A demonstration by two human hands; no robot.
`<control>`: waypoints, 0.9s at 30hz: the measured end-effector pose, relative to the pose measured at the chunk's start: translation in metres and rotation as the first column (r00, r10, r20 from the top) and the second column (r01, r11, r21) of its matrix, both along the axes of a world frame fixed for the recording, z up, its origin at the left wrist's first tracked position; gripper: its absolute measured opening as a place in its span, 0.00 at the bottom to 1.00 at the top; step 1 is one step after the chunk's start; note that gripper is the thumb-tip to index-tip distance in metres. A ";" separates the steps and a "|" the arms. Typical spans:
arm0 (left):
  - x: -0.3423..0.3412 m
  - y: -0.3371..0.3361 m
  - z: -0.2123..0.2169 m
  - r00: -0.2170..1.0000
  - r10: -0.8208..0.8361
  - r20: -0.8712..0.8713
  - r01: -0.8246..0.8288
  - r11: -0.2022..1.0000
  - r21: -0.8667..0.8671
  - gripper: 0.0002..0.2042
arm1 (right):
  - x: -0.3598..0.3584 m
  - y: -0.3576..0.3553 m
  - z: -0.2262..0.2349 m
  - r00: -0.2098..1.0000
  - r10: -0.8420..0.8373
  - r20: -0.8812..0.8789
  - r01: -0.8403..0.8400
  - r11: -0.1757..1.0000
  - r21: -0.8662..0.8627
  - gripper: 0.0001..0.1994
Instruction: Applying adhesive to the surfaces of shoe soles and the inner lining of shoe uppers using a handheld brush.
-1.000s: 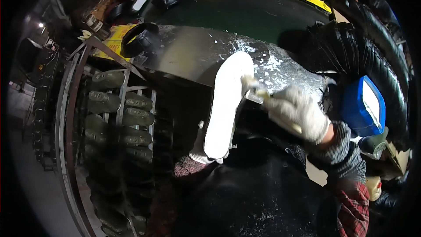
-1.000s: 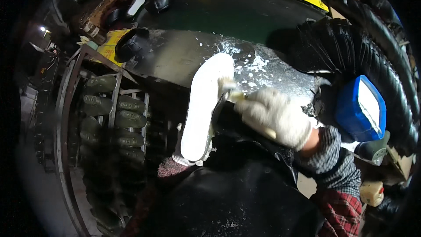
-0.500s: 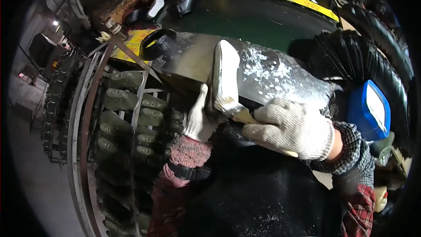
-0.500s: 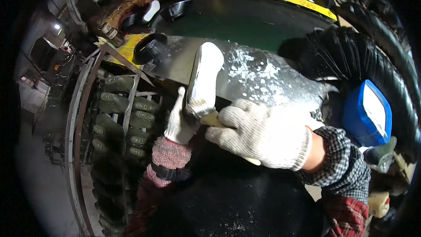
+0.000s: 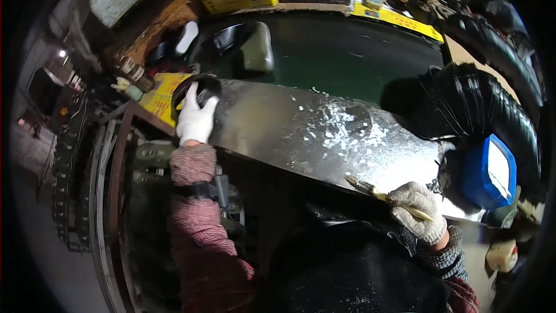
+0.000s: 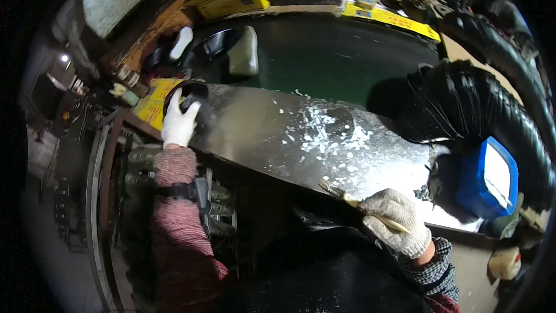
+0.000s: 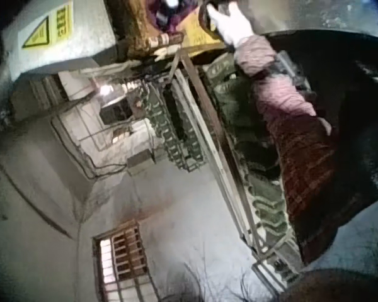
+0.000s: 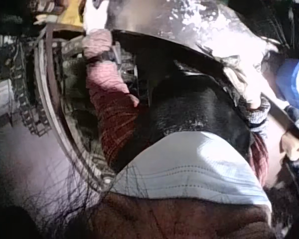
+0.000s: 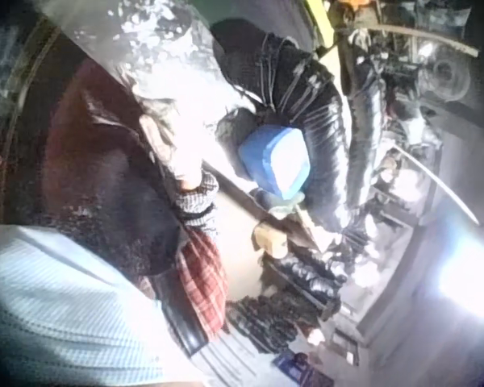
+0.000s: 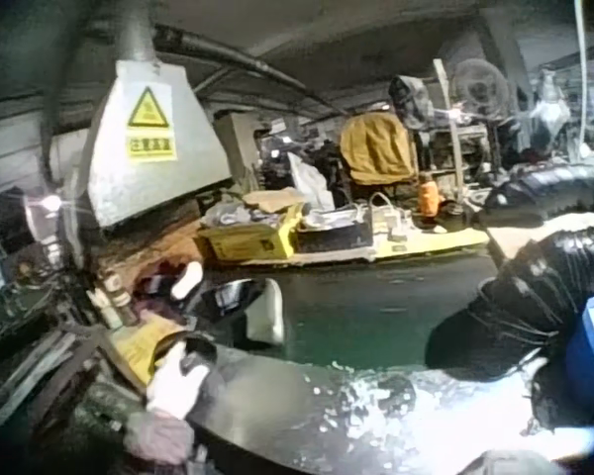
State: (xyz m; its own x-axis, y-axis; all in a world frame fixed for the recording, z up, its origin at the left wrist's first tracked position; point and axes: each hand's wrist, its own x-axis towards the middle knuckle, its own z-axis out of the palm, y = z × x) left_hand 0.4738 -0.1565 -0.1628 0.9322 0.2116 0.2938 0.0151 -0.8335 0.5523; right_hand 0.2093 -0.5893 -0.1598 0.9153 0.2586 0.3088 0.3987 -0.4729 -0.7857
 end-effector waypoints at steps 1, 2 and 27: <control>0.008 0.028 -0.010 1.000 0.022 -0.022 -0.020 0.996 0.084 0.29 | 0.000 -0.002 -0.004 1.000 -0.010 0.007 0.010 1.000 0.009 0.11; 0.009 0.045 -0.025 0.998 0.043 -0.042 -0.036 0.985 0.166 0.28 | 0.001 -0.004 -0.005 1.000 -0.022 0.011 0.022 1.000 0.016 0.12; -0.130 -0.208 0.012 0.750 -0.660 -0.032 0.635 0.706 0.313 0.18 | -0.111 -0.221 0.056 0.469 -0.874 0.128 0.867 0.484 0.123 0.09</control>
